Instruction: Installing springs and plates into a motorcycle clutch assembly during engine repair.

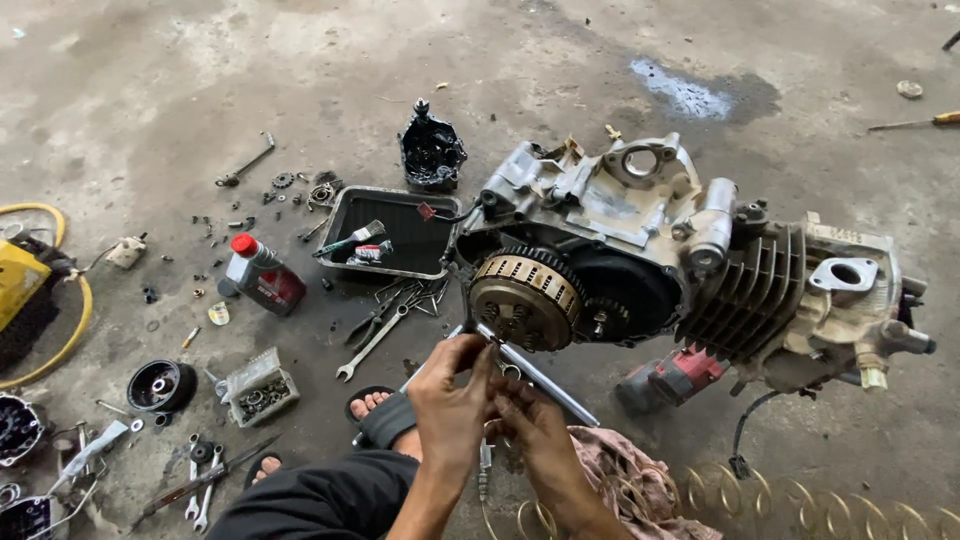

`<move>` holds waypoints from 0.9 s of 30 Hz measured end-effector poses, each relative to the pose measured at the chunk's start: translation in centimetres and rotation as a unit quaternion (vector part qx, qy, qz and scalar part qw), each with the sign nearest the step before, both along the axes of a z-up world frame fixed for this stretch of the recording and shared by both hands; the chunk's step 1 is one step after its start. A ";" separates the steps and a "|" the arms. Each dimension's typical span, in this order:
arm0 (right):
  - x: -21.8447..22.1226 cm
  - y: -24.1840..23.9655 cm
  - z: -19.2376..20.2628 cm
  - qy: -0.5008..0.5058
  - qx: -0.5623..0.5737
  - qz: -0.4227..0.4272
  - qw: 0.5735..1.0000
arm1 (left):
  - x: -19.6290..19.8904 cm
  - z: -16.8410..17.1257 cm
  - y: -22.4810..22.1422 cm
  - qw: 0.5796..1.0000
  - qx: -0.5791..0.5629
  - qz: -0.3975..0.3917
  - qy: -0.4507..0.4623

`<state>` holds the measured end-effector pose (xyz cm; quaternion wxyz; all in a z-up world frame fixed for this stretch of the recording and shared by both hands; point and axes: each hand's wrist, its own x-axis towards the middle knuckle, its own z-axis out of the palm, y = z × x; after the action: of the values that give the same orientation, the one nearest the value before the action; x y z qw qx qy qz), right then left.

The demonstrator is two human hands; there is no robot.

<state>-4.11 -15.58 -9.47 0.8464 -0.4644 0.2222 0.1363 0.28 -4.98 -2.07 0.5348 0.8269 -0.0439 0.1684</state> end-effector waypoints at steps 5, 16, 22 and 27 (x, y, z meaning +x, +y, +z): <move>0.5 -0.1 1.6 0.096 0.016 -0.060 0.994 | -0.3 0.2 0.0 0.999 0.006 -0.026 0.022; 0.0 -0.5 -0.6 0.004 -0.020 -0.035 0.999 | -0.1 -0.8 -0.2 0.990 0.083 -0.016 -0.110; 0.1 -1.8 -6.0 -0.022 -0.094 -0.029 0.995 | -0.3 -0.6 -0.4 0.995 0.044 -0.016 -0.088; 2.6 -0.4 -6.8 0.032 -0.258 0.121 0.958 | -0.6 -2.3 -0.6 0.995 -0.099 -0.001 0.018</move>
<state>-1.46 -15.95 -16.30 0.6671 -0.6859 0.2195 0.1904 -0.28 -5.60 -4.40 0.6148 0.7728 -0.0183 0.1563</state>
